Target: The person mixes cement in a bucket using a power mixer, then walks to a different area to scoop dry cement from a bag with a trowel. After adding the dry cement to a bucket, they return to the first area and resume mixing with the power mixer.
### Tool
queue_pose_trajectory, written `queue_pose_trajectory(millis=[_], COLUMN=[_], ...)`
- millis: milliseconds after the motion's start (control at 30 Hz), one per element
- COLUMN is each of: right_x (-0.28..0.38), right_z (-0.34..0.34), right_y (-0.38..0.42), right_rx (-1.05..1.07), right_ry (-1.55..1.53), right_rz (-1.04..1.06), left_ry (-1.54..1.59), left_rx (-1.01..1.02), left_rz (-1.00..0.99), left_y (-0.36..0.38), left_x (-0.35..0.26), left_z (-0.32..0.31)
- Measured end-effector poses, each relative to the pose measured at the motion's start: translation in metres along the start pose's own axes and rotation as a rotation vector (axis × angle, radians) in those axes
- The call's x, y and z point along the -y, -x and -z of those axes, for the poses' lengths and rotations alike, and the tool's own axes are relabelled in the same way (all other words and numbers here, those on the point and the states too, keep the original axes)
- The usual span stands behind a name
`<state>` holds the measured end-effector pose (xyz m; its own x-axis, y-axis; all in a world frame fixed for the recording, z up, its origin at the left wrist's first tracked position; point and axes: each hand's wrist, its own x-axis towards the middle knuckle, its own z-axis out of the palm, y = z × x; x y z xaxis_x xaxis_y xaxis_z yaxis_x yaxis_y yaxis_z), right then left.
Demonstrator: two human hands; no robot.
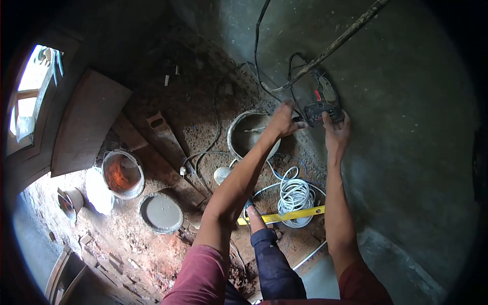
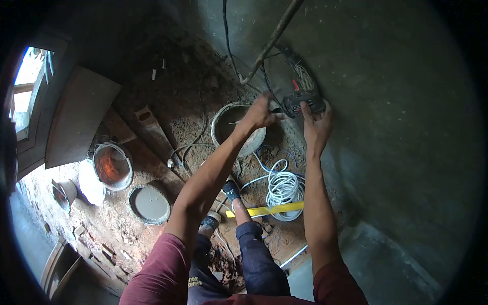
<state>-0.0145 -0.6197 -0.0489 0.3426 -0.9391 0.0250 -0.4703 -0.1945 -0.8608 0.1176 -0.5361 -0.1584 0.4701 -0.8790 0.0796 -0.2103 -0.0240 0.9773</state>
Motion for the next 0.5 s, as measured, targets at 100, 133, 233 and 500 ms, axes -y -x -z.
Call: queue_pose_trajectory(millis=[100, 133, 233, 500], right_x=[0.007, 0.0, 0.0, -0.023], right_z=[-0.001, -0.001, -0.003, -0.076], right_y=[0.002, 0.002, 0.016, 0.189], right_rx=[-0.116, -0.153, -0.22, 0.114], right_ry=[0.209, 0.066, -0.074, 0.26], right_rz=[-0.048, -0.104, -0.155, 0.094], left_ry=[-0.088, -0.049, 0.084, 0.135], left_rx=[-0.223, -0.348, -0.39, -1.032], left_rz=[0.014, 0.032, 0.33, 1.115], left_y=[0.051, 0.072, 0.166, 0.508], left_x=[-0.005, -0.011, -0.015, -0.093], left_z=[0.027, 0.043, 0.081, 0.137])
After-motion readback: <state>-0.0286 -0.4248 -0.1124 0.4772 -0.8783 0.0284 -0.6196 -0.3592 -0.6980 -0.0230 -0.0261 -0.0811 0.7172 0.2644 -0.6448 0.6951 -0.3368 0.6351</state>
